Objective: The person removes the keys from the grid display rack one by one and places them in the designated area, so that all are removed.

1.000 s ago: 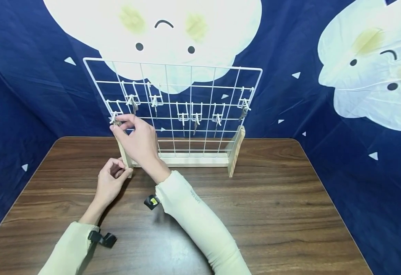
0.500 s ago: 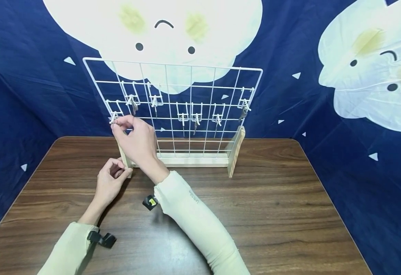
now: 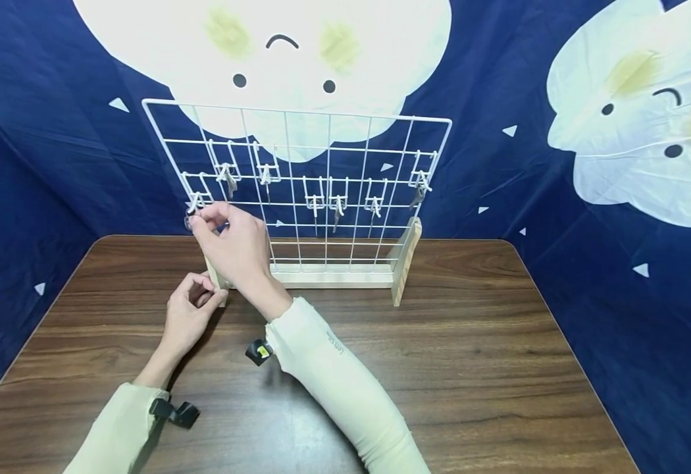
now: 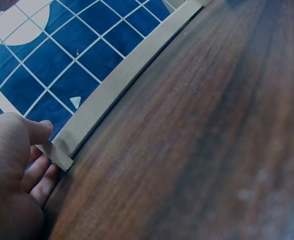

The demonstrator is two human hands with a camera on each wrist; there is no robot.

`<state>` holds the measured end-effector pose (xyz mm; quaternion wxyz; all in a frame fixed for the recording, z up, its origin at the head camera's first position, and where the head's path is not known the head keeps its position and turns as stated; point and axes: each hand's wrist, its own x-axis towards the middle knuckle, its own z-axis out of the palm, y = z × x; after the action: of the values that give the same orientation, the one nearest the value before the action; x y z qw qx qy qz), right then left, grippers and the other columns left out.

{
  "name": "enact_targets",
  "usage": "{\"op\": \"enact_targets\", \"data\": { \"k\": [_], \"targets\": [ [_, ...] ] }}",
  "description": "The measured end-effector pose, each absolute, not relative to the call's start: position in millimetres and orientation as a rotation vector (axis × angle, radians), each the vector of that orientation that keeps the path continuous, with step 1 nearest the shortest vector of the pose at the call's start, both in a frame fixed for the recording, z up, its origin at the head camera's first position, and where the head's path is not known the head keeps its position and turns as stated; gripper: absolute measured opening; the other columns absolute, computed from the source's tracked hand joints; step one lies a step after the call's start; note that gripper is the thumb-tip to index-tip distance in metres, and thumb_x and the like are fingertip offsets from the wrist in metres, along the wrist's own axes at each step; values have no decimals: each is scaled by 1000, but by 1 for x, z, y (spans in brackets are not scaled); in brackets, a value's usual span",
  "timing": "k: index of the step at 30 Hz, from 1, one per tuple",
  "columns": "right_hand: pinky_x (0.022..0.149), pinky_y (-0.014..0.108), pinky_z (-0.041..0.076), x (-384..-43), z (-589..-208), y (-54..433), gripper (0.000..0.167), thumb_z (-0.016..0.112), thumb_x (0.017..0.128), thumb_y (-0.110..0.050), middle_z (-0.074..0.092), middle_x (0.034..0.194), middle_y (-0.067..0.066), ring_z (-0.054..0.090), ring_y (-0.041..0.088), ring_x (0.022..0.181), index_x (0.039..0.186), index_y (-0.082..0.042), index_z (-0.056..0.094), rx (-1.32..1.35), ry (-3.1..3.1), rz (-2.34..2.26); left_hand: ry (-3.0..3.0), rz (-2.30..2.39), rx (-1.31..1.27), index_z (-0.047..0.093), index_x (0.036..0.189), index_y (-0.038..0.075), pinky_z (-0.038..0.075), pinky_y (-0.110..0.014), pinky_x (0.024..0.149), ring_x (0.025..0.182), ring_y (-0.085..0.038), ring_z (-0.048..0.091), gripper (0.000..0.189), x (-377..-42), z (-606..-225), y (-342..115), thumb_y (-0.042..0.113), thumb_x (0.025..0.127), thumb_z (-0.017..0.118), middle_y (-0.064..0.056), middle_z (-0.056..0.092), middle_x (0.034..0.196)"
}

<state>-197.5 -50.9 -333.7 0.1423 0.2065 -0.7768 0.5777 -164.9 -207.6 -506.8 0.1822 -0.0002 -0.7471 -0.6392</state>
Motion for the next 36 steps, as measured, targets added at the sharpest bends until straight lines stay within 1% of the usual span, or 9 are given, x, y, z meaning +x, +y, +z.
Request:
{"op": "enact_targets", "data": {
  "k": [8, 14, 16, 20, 25, 31, 36],
  "targets": [
    [51, 16, 41, -194, -331, -48, 9, 80, 100, -19, 74, 84, -1, 52, 1, 55, 98, -10, 81, 612, -2231, 1668, -2110, -1806, -8, 57, 102, -12, 57, -10, 98, 122, 5, 63, 20, -164, -506, -208, -13, 97, 76, -23, 68, 141],
    [51, 16, 42, -190, -328, -46, 10, 80, 100, -20, 75, 85, 0, 58, 10, 57, 99, -10, 82, 636, -2234, 1652, -2116, -1805, -2, 56, 103, -12, 57, -10, 99, 121, 6, 63, 20, -163, -506, -208, -14, 97, 75, -24, 67, 142],
    [52, 16, 43, -188, -328, -45, 10, 80, 100, -21, 76, 85, 0, 59, 11, 57, 99, -10, 82, 643, -2232, 1644, -2116, -1807, -4, 56, 103, -13, 57, -9, 98, 120, 6, 64, 20, -163, -506, -208, -14, 97, 75, -25, 67, 142],
    [52, 16, 43, -186, -330, -44, 10, 79, 100, -19, 76, 84, 0, 56, 5, 56, 98, -10, 82, 650, -2220, 1649, -2114, -1812, -16, 55, 104, -15, 57, -8, 97, 119, 7, 64, 21, -164, -506, -208, -15, 97, 75, -27, 66, 143],
    [55, 15, 42, -183, -338, -43, 9, 80, 100, -17, 77, 83, 1, 50, -4, 60, 98, -9, 82, 636, -2216, 1685, -2126, -1793, -10, 55, 104, -14, 57, -8, 97, 118, 7, 64, 22, -163, -505, -208, -13, 97, 76, -25, 66, 145],
    [53, 15, 42, -181, -353, -40, 9, 79, 101, -16, 77, 81, 3, 51, -4, 58, 99, -8, 82, 634, -2226, 1728, -2132, -1796, -8, 55, 104, -14, 57, -8, 97, 117, 7, 64, 22, -163, -504, -208, -12, 98, 76, -26, 65, 147],
    [51, 16, 40, -178, -367, -35, 8, 79, 101, -14, 76, 79, 3, 50, -4, 58, 100, -7, 82, 614, -2241, 1762, -2139, -1796, -4, 55, 104, -14, 56, -8, 98, 118, 7, 64, 22, -162, -504, -208, -12, 98, 76, -27, 65, 148]
  ]
}}
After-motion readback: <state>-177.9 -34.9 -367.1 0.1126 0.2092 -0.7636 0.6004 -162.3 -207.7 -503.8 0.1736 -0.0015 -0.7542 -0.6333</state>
